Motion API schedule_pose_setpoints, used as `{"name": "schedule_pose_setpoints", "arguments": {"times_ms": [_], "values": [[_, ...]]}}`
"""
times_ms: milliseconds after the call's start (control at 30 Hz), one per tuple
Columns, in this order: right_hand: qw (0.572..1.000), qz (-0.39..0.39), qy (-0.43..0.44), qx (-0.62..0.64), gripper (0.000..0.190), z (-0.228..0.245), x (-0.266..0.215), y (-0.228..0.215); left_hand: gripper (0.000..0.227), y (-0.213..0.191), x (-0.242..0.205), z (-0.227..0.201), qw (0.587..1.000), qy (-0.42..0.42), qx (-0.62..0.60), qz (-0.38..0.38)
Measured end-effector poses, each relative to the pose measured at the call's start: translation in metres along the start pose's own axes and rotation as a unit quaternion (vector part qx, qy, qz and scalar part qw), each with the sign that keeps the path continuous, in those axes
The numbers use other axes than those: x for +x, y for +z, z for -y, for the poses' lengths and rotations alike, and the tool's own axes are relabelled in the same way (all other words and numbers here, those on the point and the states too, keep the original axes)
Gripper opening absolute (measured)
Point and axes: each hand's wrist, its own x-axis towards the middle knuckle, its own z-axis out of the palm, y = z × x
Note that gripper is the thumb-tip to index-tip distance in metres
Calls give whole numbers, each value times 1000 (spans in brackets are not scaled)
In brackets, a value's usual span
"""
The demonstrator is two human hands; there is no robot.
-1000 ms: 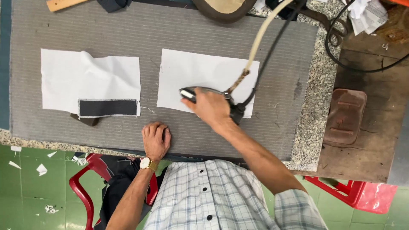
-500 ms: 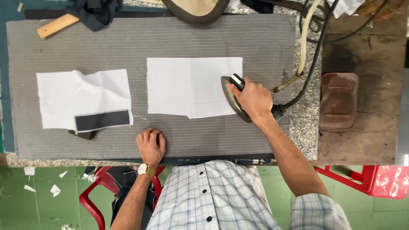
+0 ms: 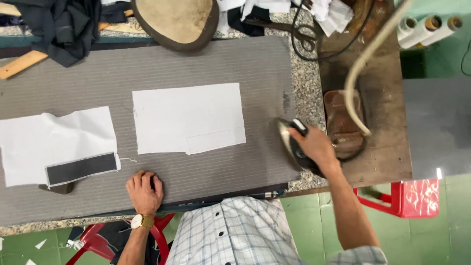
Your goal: The person irons small pieces of dark fabric using a steam iron and white paper as a protective layer. They repeatedly place the fabric under the paper, press with the iron, and trim the edges with scissors.
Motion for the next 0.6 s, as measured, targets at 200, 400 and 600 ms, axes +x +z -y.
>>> {"name": "schedule_pose_setpoints", "arguments": {"times_ms": [200, 400, 600], "values": [[997, -16, 69, 23, 88, -99, 26, -36, 9, -5, 8, -7, 999, -19, -25, -19], [990, -118, 74, -4, 97, -210, 110, -38, 17, -12, 15, 3, 996, -37, -64, 55], [964, -90, 199, 153, 102, -322, 230, 23, 37, -30, 44, 34, 989, -145, -8, 14]]}}
